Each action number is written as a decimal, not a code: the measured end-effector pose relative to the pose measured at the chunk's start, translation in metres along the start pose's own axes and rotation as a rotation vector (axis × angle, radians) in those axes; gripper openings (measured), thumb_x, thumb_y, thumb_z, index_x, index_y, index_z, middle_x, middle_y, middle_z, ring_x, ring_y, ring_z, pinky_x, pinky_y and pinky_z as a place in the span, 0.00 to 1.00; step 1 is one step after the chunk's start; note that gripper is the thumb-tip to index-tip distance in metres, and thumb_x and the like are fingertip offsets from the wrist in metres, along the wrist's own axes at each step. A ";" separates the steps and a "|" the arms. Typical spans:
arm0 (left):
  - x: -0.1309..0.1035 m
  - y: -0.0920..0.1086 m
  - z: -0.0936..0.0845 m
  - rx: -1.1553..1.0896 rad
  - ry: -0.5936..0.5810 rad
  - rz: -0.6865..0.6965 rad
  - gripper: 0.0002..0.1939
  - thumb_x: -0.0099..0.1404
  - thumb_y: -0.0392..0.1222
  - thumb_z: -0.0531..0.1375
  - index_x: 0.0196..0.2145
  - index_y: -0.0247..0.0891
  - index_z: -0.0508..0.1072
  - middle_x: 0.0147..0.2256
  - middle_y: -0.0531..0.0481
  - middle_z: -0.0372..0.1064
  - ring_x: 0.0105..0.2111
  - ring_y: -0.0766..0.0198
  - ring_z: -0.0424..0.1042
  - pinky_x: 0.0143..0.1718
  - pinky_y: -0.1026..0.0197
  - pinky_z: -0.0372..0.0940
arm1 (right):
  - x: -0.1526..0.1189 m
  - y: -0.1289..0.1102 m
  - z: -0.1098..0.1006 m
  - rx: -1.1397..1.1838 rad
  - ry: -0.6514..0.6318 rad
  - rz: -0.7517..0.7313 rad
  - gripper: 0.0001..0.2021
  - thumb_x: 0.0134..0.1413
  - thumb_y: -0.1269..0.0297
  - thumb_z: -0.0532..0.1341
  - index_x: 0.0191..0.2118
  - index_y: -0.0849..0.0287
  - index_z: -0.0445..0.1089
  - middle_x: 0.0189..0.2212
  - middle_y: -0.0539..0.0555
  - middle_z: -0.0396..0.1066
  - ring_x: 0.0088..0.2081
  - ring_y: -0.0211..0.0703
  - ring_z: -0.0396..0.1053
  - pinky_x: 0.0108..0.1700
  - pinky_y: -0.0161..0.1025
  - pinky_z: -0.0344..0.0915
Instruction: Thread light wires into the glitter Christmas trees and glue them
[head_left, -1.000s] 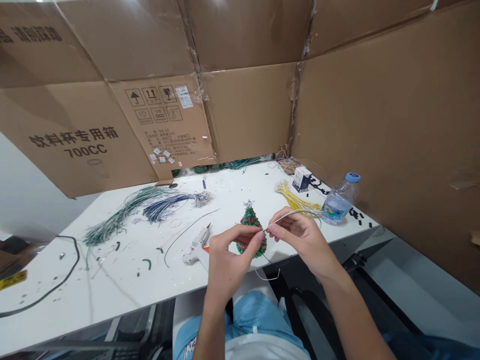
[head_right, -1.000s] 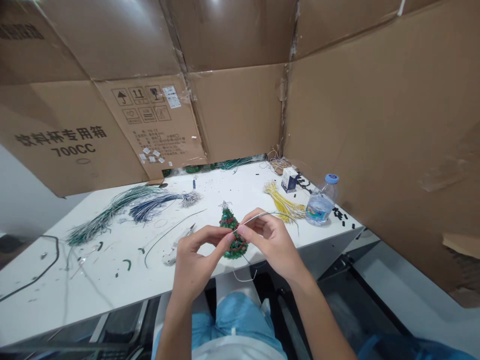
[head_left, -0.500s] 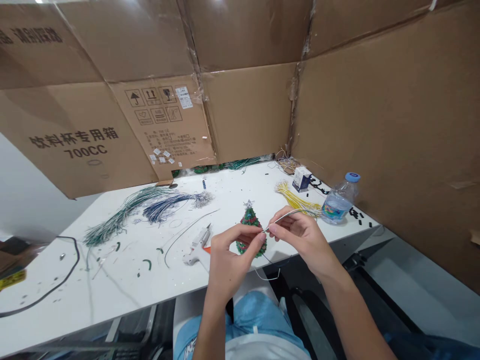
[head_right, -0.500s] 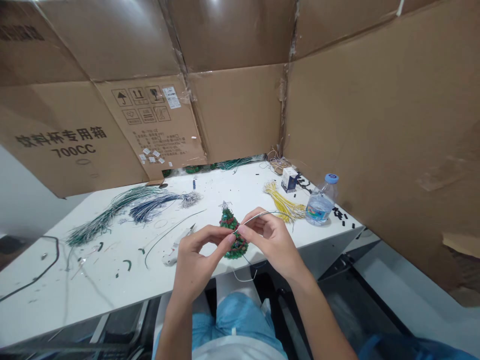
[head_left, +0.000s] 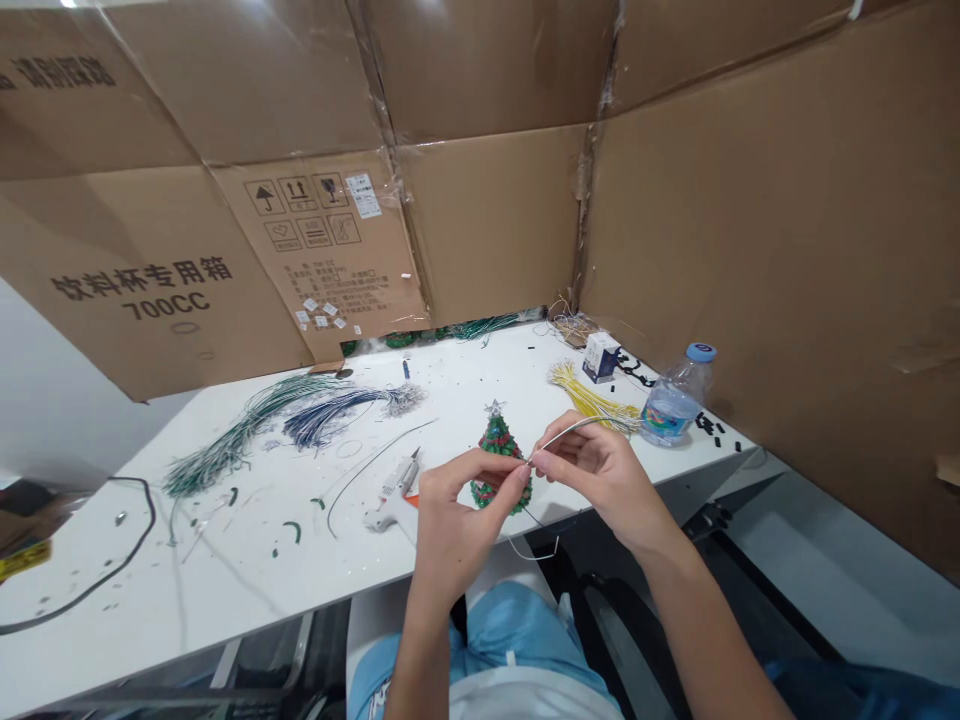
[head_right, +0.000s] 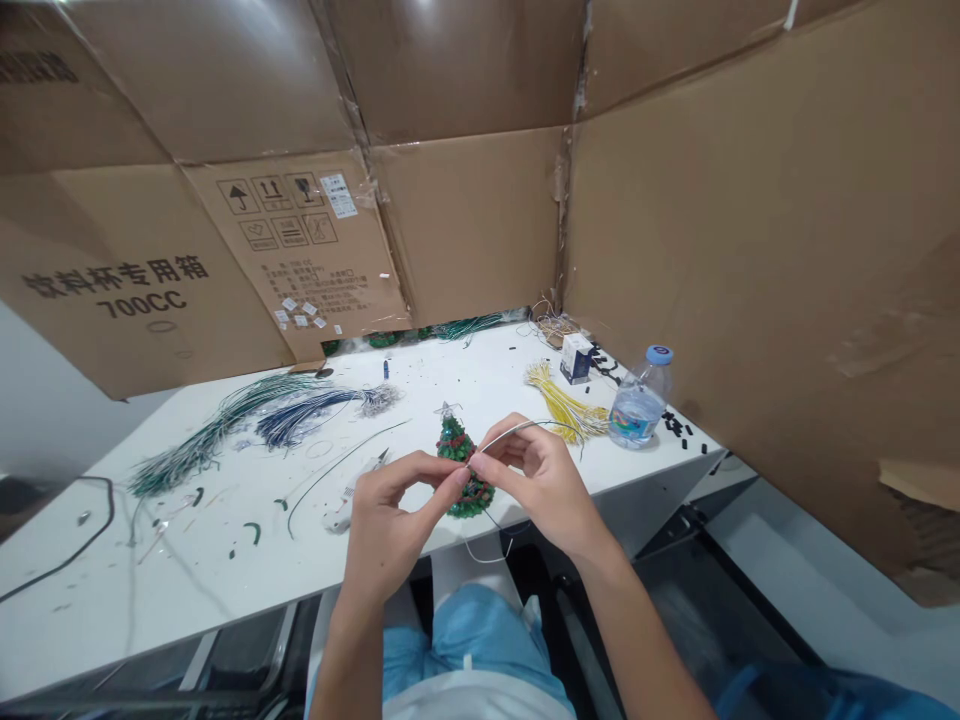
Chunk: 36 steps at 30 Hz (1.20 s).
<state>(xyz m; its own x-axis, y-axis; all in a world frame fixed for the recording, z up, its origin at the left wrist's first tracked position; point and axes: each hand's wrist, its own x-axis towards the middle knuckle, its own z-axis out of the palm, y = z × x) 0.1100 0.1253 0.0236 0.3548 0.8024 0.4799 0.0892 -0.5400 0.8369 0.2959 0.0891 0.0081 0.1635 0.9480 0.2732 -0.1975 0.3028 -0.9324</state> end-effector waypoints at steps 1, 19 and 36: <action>0.000 0.000 0.000 0.001 0.000 0.000 0.06 0.72 0.39 0.70 0.35 0.42 0.86 0.31 0.53 0.84 0.29 0.64 0.82 0.36 0.64 0.76 | 0.000 0.000 0.000 -0.002 0.002 -0.005 0.15 0.54 0.55 0.82 0.37 0.54 0.78 0.33 0.49 0.77 0.37 0.42 0.76 0.43 0.39 0.74; -0.002 -0.017 0.002 0.379 0.109 0.486 0.07 0.72 0.30 0.69 0.43 0.41 0.82 0.34 0.53 0.82 0.32 0.67 0.80 0.36 0.64 0.71 | 0.001 0.007 -0.002 -0.045 0.033 -0.069 0.12 0.56 0.57 0.81 0.35 0.54 0.80 0.33 0.49 0.77 0.36 0.40 0.76 0.42 0.37 0.72; -0.004 -0.003 0.005 -0.008 0.017 -0.044 0.06 0.71 0.41 0.70 0.35 0.41 0.85 0.30 0.52 0.84 0.29 0.65 0.81 0.34 0.65 0.74 | -0.003 0.007 0.000 -0.179 0.017 -0.187 0.05 0.65 0.62 0.75 0.38 0.52 0.80 0.35 0.49 0.76 0.37 0.40 0.76 0.42 0.37 0.74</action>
<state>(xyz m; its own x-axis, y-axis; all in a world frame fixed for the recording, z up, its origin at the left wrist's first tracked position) 0.1127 0.1227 0.0176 0.3352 0.8294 0.4469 0.0973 -0.5023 0.8592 0.2937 0.0879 0.0007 0.1974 0.8750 0.4421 0.0120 0.4488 -0.8936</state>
